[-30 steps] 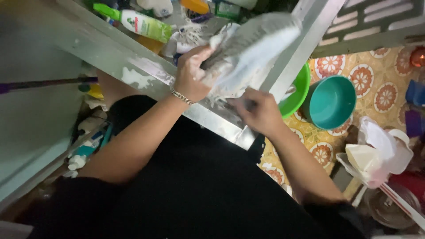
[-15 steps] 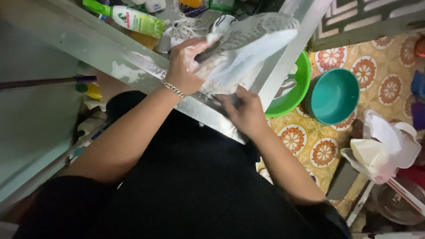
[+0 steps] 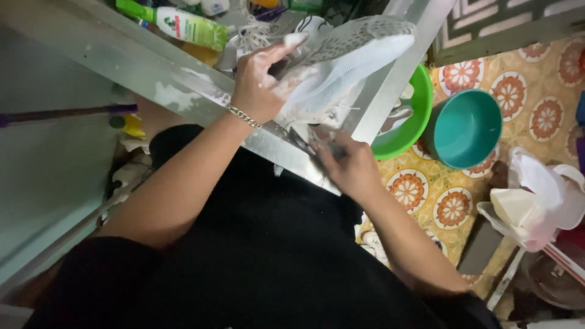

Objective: The person scrubs a white sneaker with a brush and cleaning solution in a sink. They rinse the shoe under running water, apply a spray cleaner, and scrub the shoe again with a different brush before rinsing it once more.

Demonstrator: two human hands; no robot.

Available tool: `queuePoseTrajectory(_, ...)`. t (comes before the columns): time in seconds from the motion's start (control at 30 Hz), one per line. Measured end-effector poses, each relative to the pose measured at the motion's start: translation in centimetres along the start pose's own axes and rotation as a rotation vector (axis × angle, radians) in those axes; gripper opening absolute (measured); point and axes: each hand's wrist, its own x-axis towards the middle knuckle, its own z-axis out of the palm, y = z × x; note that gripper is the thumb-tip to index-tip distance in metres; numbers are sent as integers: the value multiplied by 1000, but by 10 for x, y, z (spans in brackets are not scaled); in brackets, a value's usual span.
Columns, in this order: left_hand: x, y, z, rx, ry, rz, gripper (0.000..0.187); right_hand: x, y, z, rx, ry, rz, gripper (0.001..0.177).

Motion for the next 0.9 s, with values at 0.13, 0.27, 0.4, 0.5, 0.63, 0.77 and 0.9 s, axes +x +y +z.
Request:
queuePoseTrajectory(0.13, 1, 0, 4, 52, 1, -234, 85, 28, -29, 19, 49, 149, -117, 20)
queuePoseTrajectory(0.27, 6, -4, 1, 23, 56, -100, 65, -3, -15, 2, 61, 26, 99, 28)
queuePoseTrajectory(0.4, 9, -8, 7, 26, 74, -177, 58, 14, -34, 18, -55, 80, 291, 45)
queuePoseTrajectory(0.5, 10, -18, 5, 37, 148, -77, 47, 40, -40, 32, 166, 135, 101, 23)
queuePoseTrajectory(0.63, 10, -8, 3, 53, 124, -16, 43, 1, -21, 13, 93, 35, 220, 38)
queuePoseTrajectory(0.77, 9, -1, 6, 72, 44, -225, 58, 11, -47, 11, 792, 35, 611, 22)
queuePoseTrajectory(0.9, 10, -28, 12, 175, -93, -385, 67, 42, -31, -2, 1595, -239, 764, 48)
